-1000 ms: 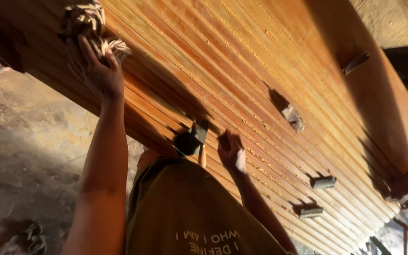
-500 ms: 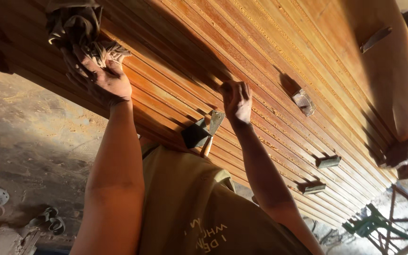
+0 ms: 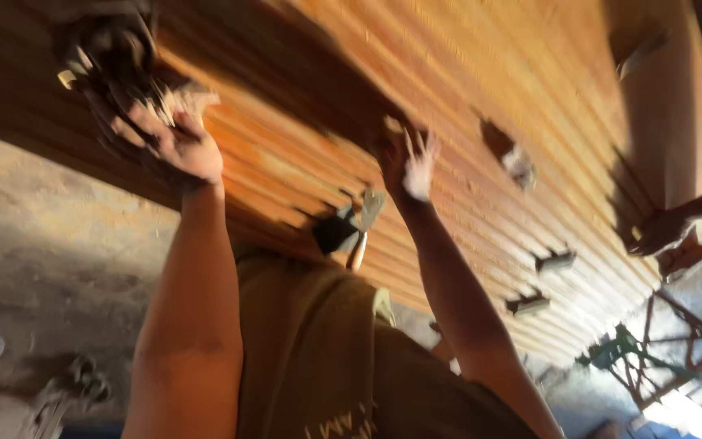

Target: The person sands a large wooden tabletop using a sanding block and a scraper, then wipes the surface with a cloth. The person repeats this cycle of scraping, sanding, and wiping across different sections of the table.

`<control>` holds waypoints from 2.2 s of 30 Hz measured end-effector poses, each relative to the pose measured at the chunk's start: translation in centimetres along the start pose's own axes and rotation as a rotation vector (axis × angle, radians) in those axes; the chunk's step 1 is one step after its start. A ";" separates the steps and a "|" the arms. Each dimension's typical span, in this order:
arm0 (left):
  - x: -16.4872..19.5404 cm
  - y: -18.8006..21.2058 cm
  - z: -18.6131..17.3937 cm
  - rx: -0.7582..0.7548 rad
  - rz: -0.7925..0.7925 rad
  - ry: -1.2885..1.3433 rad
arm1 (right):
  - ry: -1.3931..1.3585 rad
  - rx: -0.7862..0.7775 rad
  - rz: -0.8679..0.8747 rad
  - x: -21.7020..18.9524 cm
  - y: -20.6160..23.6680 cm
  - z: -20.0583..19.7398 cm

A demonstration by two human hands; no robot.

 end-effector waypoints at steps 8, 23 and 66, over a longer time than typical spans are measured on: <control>-0.2 1.2 -1.5 -0.131 0.096 -0.440 | -0.119 0.055 -0.043 -2.6 -2.7 2.8; 0.4 0.6 -1.8 -0.154 0.042 -0.343 | -0.146 -0.017 -0.050 -4.5 -4.7 2.1; 1.3 -0.2 -2.3 0.013 0.085 -0.236 | -0.276 0.061 -0.079 -10.0 -9.6 1.7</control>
Point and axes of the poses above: each hand's wrist, its own y-axis away from the middle knuckle, its own z-axis out of the palm, x = y × z, the point moved 5 cm from there along -y, towards the middle knuckle, and after that the axes turned 2 degrees about x, right-handed, at the moved point
